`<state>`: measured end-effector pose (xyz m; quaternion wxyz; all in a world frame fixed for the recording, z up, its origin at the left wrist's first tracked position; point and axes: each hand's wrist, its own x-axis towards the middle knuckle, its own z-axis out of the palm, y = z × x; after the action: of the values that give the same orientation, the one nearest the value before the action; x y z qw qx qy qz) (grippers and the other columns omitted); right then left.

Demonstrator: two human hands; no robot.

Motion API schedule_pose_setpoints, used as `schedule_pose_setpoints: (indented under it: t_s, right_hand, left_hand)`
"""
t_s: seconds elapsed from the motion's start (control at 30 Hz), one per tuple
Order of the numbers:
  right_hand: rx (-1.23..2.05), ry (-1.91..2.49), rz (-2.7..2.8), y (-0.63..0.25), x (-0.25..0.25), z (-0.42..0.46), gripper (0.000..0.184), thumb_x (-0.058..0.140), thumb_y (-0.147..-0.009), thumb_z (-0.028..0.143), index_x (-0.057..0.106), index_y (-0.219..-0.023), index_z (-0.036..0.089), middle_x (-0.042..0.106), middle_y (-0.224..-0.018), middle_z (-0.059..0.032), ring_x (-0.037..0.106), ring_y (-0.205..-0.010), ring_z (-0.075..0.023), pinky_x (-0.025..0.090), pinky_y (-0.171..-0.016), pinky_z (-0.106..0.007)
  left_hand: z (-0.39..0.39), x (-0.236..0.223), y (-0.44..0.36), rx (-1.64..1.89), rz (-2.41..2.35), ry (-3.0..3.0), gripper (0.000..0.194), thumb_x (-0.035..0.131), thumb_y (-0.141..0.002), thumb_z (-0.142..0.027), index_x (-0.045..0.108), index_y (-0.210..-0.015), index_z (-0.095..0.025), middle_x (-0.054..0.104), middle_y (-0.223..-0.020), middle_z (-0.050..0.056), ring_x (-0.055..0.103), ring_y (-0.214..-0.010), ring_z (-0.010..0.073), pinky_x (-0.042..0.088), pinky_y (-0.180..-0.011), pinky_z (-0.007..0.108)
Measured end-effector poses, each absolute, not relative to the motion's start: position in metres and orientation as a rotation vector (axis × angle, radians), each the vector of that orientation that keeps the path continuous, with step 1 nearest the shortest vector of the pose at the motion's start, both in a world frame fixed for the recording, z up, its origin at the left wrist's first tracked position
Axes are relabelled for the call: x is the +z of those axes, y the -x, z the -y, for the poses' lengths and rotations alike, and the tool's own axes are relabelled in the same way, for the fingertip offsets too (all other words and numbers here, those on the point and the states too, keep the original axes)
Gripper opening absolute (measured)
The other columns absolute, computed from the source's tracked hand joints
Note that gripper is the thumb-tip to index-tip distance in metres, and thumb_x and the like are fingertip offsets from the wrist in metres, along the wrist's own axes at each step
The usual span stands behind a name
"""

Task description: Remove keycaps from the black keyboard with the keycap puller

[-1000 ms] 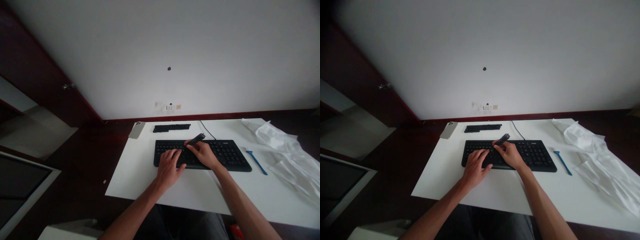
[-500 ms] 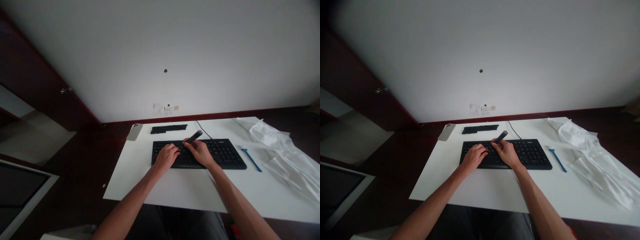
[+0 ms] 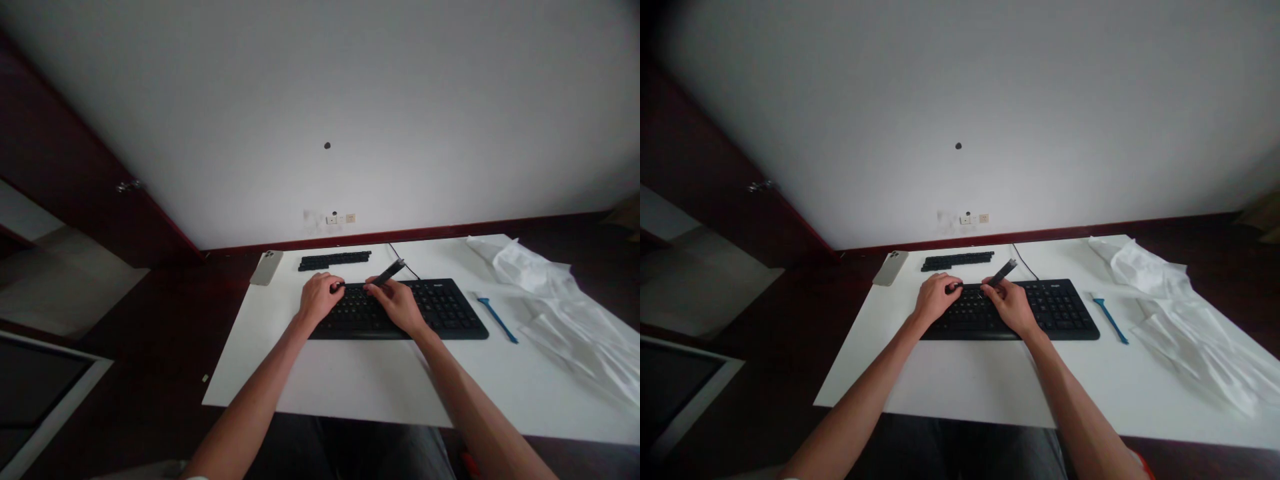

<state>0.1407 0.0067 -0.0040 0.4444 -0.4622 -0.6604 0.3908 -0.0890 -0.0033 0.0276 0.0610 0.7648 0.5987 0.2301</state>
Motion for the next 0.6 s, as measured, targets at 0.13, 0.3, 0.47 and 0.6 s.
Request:
schedule_pose_setpoints:
  t_s: [0.13, 0.3, 0.47, 0.6]
  right_hand:
    - [0.995, 1.135, 1.624, -0.141, -0.003, -0.007, 0.039, 0.064, -0.093, 0.054, 0.072, -0.110, 0.019, 0.080, -0.098, -0.0095, 0.077, -0.090, -0.0274, 0.060, -0.088, -0.041]
    - [1.037, 1.142, 1.628, -0.142, -0.002, -0.007, 0.041, 0.064, -0.093, 0.054, 0.072, -0.112, 0.019, 0.080, -0.098, -0.0094, 0.077, -0.091, -0.0280, 0.060, -0.088, -0.042]
    - [0.998, 1.192, 1.653, -0.142, 0.000, -0.006, 0.040, 0.063, -0.093, 0.054, 0.073, -0.110, 0.020, 0.080, -0.096, -0.0088, 0.077, -0.088, -0.0279, 0.060, -0.086, -0.041]
    - [0.990, 1.188, 1.650, -0.142, -0.001, -0.006, 0.040, 0.062, -0.094, 0.054, 0.072, -0.111, 0.019, 0.080, -0.097, -0.0088, 0.077, -0.089, -0.0273, 0.060, -0.086, -0.039]
  left_hand:
    - [-0.029, 0.031, 0.103, 0.525, -1.962, -2.281, 0.019, 0.066, -0.093, -0.030, 0.079, -0.106, -0.027, 0.070, -0.094, 0.003, 0.063, -0.092, 0.0197, 0.049, -0.086, 0.030]
    - [-0.050, 0.023, 0.106, 0.422, -1.972, -2.281, 0.019, 0.066, -0.093, -0.030, 0.080, -0.106, -0.026, 0.072, -0.098, 0.004, 0.065, -0.095, 0.0206, 0.049, -0.089, 0.029]
    - [-0.054, 0.017, 0.101, 0.433, -2.013, -2.294, 0.024, 0.063, -0.095, -0.028, 0.076, -0.115, -0.025, 0.072, -0.101, 0.005, 0.064, -0.099, 0.0219, 0.048, -0.092, 0.031]
    - [-0.055, 0.013, 0.100, 0.466, -2.044, -2.295, 0.022, 0.063, -0.095, -0.027, 0.074, -0.114, -0.025, 0.071, -0.102, 0.005, 0.062, -0.099, 0.0209, 0.047, -0.092, 0.030]
